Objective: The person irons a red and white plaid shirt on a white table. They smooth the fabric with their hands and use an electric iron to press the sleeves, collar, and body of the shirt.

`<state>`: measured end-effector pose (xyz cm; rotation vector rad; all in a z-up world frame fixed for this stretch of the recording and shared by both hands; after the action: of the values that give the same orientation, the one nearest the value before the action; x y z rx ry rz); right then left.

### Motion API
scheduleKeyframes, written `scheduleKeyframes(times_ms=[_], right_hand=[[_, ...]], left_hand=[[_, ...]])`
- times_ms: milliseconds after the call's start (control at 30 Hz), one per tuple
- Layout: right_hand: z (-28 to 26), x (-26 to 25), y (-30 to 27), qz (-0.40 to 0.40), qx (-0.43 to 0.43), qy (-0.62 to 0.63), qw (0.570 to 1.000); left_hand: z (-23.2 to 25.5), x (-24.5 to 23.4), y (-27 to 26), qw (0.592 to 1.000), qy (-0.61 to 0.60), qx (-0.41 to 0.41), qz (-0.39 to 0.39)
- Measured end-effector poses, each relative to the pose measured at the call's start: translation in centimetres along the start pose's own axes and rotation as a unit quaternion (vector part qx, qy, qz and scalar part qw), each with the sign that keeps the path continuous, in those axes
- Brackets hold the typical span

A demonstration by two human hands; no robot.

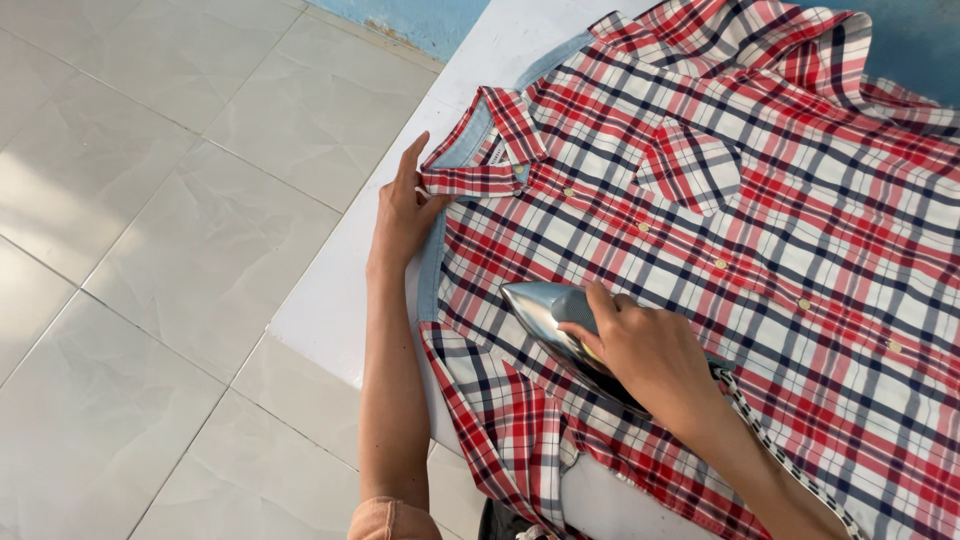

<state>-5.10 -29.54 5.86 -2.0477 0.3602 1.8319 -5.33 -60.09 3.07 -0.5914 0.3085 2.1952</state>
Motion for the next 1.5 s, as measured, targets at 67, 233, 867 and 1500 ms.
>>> scheduleKeyframes(times_ms=[67, 233, 867, 1500], right_hand=[[-1.0, -0.5, -0.6, 0.058, -0.060, 0.006, 0.996], [-0.4, -0.6, -1.5, 0.071, -0.047, 0.009, 0.996], [3.9, -4.4, 2.8, 0.151, 0.072, -0.018, 0.986], [8.0, -3.4, -1.9, 0.148, 0.139, -0.019, 0.979]], left_hand=[[0.2, -0.1, 0.0, 1.000, 0.014, 0.017, 0.011], [0.9, -0.1, -0.3, 0.999, 0.011, 0.032, 0.019], [6.8, 6.6, -4.4, 0.948, 0.097, 0.301, -0.042], [7.0, 6.6, -4.5, 0.953, 0.108, 0.279, -0.050]])
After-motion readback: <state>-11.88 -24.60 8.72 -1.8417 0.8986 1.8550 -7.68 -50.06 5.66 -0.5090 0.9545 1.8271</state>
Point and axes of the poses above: each hand's wrist, its own y-axis towards the middle knuckle, its own x-axis out of the palm, z = x × y, the point moved 7 cm from there along y, towards the middle knuckle, and after that the axes turned 13 degrees about -x, right-handed, at the moved point
